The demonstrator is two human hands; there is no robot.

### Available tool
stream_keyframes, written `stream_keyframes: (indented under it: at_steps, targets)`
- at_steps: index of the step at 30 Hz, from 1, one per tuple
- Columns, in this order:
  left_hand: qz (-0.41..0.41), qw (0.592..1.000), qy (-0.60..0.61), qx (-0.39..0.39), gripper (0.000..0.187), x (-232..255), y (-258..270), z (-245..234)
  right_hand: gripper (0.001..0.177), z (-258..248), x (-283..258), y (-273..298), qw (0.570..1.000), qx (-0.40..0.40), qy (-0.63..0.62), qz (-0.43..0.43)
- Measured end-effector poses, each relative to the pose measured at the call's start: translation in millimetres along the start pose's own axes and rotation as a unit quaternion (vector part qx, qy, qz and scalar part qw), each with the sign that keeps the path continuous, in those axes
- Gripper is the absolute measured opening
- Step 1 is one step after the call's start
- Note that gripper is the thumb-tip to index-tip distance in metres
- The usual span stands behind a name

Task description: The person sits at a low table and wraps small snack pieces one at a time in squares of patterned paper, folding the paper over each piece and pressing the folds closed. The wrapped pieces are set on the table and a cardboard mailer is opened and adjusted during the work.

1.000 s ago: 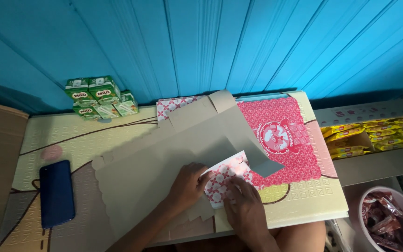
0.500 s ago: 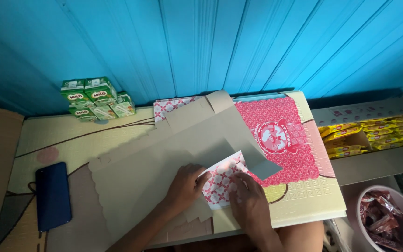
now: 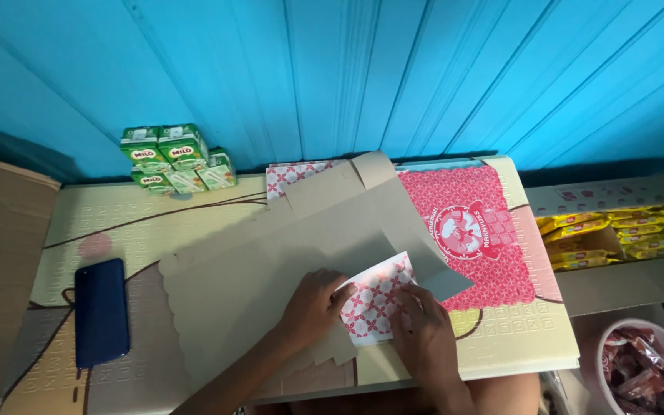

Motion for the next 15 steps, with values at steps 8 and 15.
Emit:
stream_keyframes:
  at_steps: [8, 15]
  targets:
    - [0.004, 1.0, -0.005, 0.002, 0.018, 1, 0, -1, 0.036, 1, -16, 5, 0.999, 0.016, 0.017, -0.04]
    - [-0.002, 1.0, -0.006, 0.008, 0.015, 5, 1, -7, 0.036, 15, -11, 16, 0.999, -0.025, 0.026, -0.02]
Point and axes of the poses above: each hand's wrist, its own y-axis away from the middle knuckle, its own z-axis out of the palm, x = y × z, the point moved 6 cm from there along -y, towards the middle knuckle, and after that the axes turned 13 degrees about -y, right-handed, at the moved point
